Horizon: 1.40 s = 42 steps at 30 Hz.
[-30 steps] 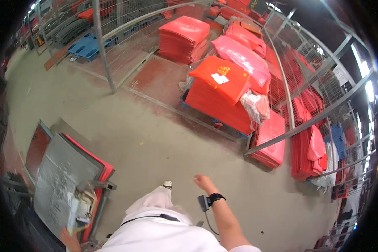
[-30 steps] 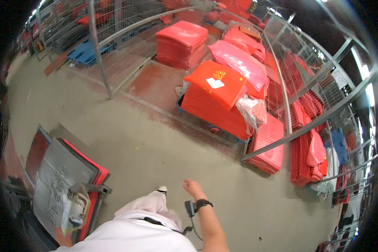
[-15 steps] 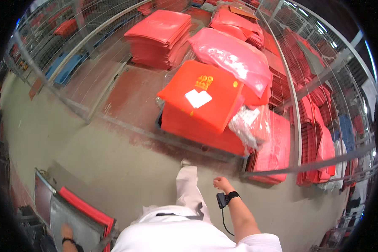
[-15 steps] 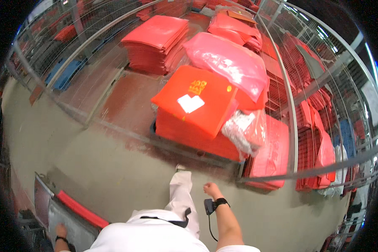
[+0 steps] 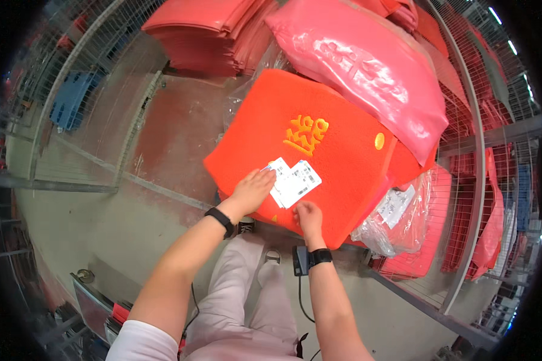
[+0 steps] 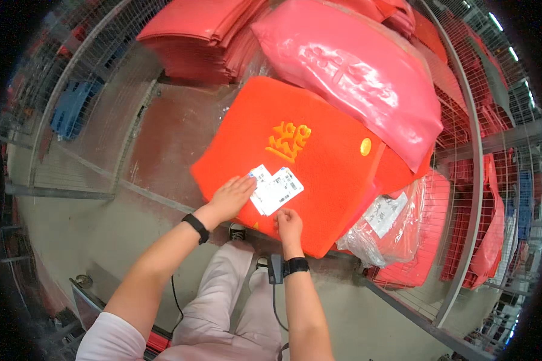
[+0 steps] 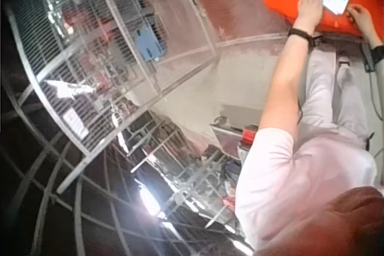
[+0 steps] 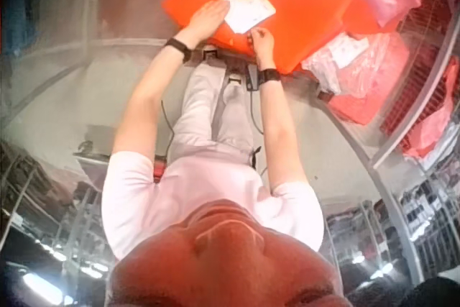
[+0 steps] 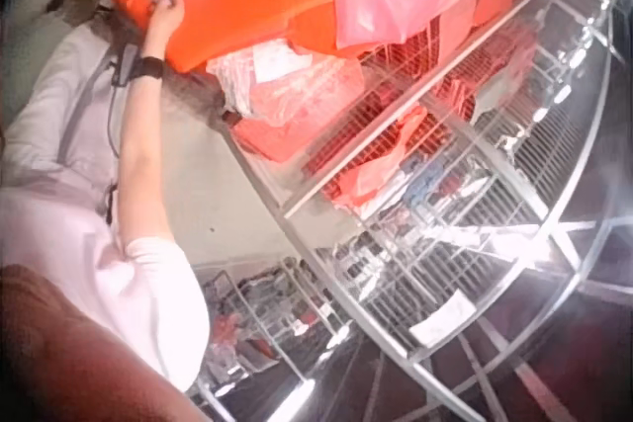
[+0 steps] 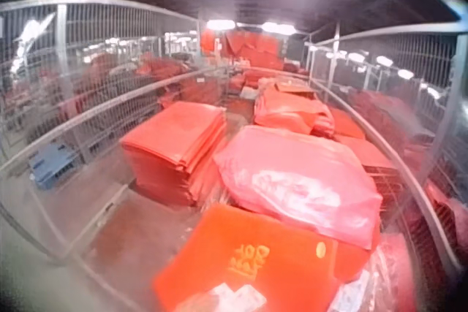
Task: Picking up, inspecting, and sorting various car floor mats into different stacks based on labels and visual appearance.
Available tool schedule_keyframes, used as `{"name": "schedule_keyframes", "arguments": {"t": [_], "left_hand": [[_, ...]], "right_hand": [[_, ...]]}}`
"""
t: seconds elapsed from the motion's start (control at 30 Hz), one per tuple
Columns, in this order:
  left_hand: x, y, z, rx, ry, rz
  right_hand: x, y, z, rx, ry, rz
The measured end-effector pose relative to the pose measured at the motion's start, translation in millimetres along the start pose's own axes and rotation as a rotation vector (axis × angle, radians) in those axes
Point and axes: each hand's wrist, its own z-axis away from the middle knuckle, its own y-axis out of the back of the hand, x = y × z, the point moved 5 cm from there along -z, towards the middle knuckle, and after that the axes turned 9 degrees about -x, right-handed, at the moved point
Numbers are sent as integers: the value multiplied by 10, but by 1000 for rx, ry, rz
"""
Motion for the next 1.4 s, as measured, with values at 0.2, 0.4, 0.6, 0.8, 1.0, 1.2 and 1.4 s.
{"name": "schedule_keyframes", "arguments": {"t": [0.2, 0.4, 0.6, 0.8, 1.0, 1.2, 1.4], "left_hand": [[-25, -224, -366, -138, -23, 76], [-45, 246, -411, 0, 88, 178], [298, 530, -175, -416, 416, 1939], [687, 1372, 269, -106, 413, 1851], [1290, 2167, 937, 43, 240, 2053], [1859, 2851, 1888, 249, 236, 1796], [2185, 3208, 2954, 486, 276, 1682]], "right_hand": [[-29, -49, -179, 140, -94, -102], [-394, 15, 88, 226, -17, -283], [-1226, 4, 571, 34, 124, -320], [-1860, 16, 1256, 56, 363, -189], [-2363, 120, 2179, -96, 568, 2], [-2669, -67, 3226, -367, 635, -56], [-2780, -556, 4064, -629, 795, 5]]}}
